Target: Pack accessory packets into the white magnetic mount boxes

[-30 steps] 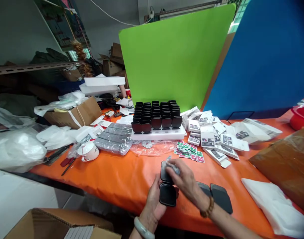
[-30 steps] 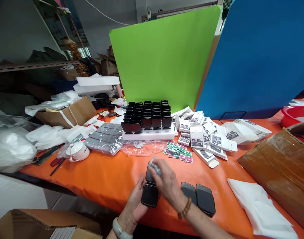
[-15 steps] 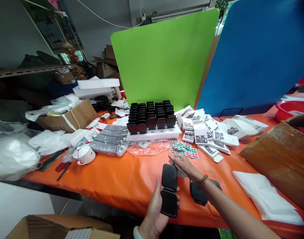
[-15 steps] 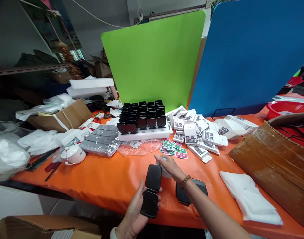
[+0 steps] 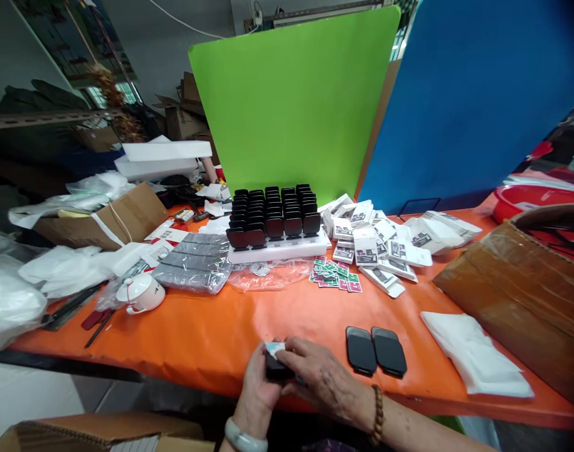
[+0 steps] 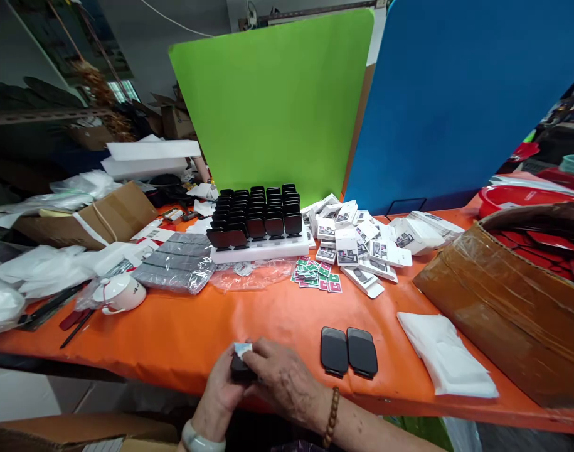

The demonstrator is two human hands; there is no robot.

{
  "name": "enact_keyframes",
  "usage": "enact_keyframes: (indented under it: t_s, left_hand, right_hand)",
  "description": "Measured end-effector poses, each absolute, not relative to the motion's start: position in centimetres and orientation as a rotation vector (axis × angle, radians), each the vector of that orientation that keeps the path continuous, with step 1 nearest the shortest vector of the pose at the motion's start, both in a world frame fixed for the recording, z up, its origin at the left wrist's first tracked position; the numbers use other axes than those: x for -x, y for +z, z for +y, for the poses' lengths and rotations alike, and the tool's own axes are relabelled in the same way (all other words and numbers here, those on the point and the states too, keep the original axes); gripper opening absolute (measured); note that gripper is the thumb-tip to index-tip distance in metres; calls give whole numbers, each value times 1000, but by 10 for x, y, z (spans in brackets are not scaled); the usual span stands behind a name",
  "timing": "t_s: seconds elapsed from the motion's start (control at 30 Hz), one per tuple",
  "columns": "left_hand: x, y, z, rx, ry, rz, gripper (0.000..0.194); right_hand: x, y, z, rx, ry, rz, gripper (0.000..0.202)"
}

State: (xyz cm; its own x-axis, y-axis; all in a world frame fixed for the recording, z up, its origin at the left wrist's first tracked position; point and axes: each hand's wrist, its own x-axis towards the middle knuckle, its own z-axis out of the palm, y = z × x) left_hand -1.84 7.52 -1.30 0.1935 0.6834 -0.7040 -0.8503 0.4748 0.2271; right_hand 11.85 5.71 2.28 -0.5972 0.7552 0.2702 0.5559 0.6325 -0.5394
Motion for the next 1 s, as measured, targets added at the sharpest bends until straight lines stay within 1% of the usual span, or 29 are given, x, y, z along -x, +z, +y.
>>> enact_keyframes:
  t_s: [0.13,0.2,0.27,0.33,0.4,0.47,0.53,0.6,0.7,0.77,0.83,0.97,1.0]
  left_hand:
    - [25,-9,75,242,1064,884,34]
    - [21,-5,71,240,1047,867,31]
    - [15,-2,66,184,1028,853,22]
    - [8,-2,61,2,1030,902,14]
    - [2,-6,58,-312,1038,1024,14]
    - [-4,-12,56,-622,1034,1175,14]
    - [-10,-19,55,-880,1012,1294,17]
    - [-16,-22,53,-1118,960,1340,24]
    - [-23,-25,47,-1394,845,1327,29]
    - [-24,-29,44,-1483,774,1323,28]
    - [-24,-37,44,-1551,701,1316,28]
    - [-21,-61,51,-1578,565,1290,29]
    - [-21,-66,53,-1550,564,1286,27]
  right_hand:
    - [-118,14,48,1012,609,-2335,20]
    - [-126,16,55,992,739,-2248,20]
    - [-141,22,69,1076,927,-2110,17]
    - [-160,27,86,1257,1186,-1944,11]
    - [-181,26,104,1388,1451,-1833,11]
    - [-197,21,117,1471,1540,-1900,13]
    - [-207,14,125,1560,1428,-2073,11]
    - [-209,9,129,1639,1247,-2212,10]
    - [-206,13,133,1685,1022,-2296,19]
    - [-202,22,143,1701,873,-2346,26]
    - [-197,37,160,1709,717,-2366,29]
    - [-170,75,215,1642,435,-2313,14]
    - [-158,83,231,1619,384,-2283,13]
